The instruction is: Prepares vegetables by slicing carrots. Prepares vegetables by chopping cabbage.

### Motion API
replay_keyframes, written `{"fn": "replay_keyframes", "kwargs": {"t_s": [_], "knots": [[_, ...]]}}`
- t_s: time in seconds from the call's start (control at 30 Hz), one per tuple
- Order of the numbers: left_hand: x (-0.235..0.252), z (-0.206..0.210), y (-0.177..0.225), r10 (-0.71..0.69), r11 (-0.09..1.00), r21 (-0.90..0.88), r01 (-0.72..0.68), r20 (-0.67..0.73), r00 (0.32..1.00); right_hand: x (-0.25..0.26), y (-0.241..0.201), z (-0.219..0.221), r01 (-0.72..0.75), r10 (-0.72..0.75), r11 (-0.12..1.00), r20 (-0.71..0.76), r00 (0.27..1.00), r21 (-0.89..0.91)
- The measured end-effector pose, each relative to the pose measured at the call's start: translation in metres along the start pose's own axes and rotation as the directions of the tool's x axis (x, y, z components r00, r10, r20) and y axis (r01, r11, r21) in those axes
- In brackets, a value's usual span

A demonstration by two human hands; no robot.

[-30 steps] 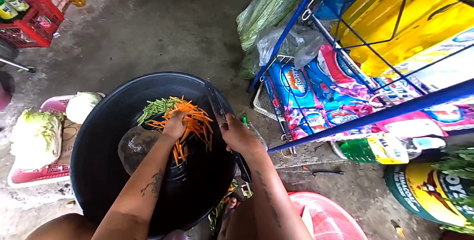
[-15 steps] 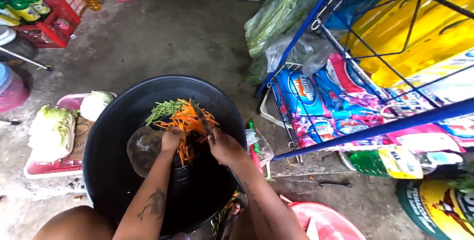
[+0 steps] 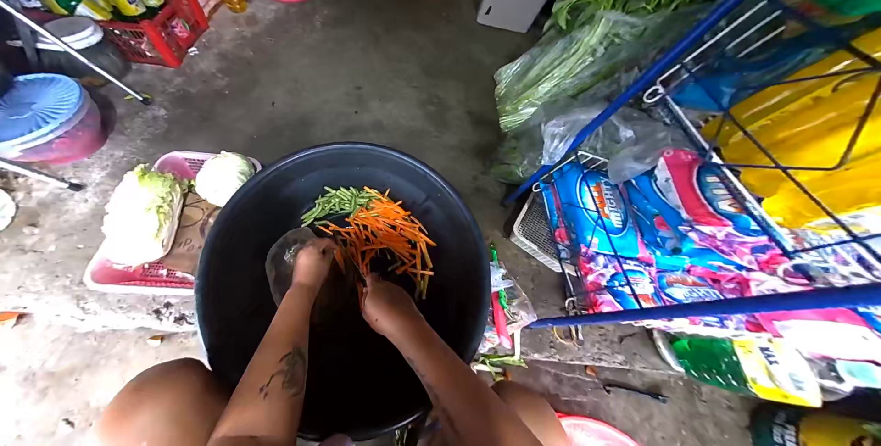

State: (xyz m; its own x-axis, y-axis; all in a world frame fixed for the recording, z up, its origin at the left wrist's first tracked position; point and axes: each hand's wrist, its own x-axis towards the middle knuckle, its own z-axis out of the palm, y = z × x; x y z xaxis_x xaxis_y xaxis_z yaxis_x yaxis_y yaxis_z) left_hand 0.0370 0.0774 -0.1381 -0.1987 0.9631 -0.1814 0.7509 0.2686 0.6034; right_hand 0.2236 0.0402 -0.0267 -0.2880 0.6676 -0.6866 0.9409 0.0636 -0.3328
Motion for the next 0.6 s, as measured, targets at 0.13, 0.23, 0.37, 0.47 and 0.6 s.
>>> {"fn": "replay_keyframes", "kwargs": {"t_s": [0.13, 0.23, 0.37, 0.47, 0.6], "knots": [[-0.003, 0.003, 0.0, -0.032, 0.999, -0.021, 0.031, -0.021, 0.999, 0.011, -0.008, 0.008, -0.03, 0.03, 0.999, 0.004, 1.0, -0.038], [-0.001, 0.006, -0.002, -0.057, 0.998, -0.03, 0.056, -0.037, 0.998, 0.019, -0.012, 0.011, -0.053, 0.054, 0.996, 0.006, 0.999, -0.064], [-0.001, 0.008, -0.001, -0.082, 0.997, -0.02, 0.081, -0.046, 0.996, 0.012, -0.013, 0.012, -0.084, 0.086, 0.995, 0.034, 0.996, -0.056], [-0.002, 0.006, 0.001, -0.072, 0.997, -0.026, 0.071, -0.041, 0.997, -0.013, 0.0, 0.015, -0.121, 0.128, 0.989, 0.081, 0.989, -0.079], [-0.002, 0.01, -0.004, -0.088, 0.993, -0.085, 0.082, -0.068, 0.994, -0.04, 0.019, 0.019, -0.144, 0.156, 0.984, 0.125, 0.98, -0.101]]}}
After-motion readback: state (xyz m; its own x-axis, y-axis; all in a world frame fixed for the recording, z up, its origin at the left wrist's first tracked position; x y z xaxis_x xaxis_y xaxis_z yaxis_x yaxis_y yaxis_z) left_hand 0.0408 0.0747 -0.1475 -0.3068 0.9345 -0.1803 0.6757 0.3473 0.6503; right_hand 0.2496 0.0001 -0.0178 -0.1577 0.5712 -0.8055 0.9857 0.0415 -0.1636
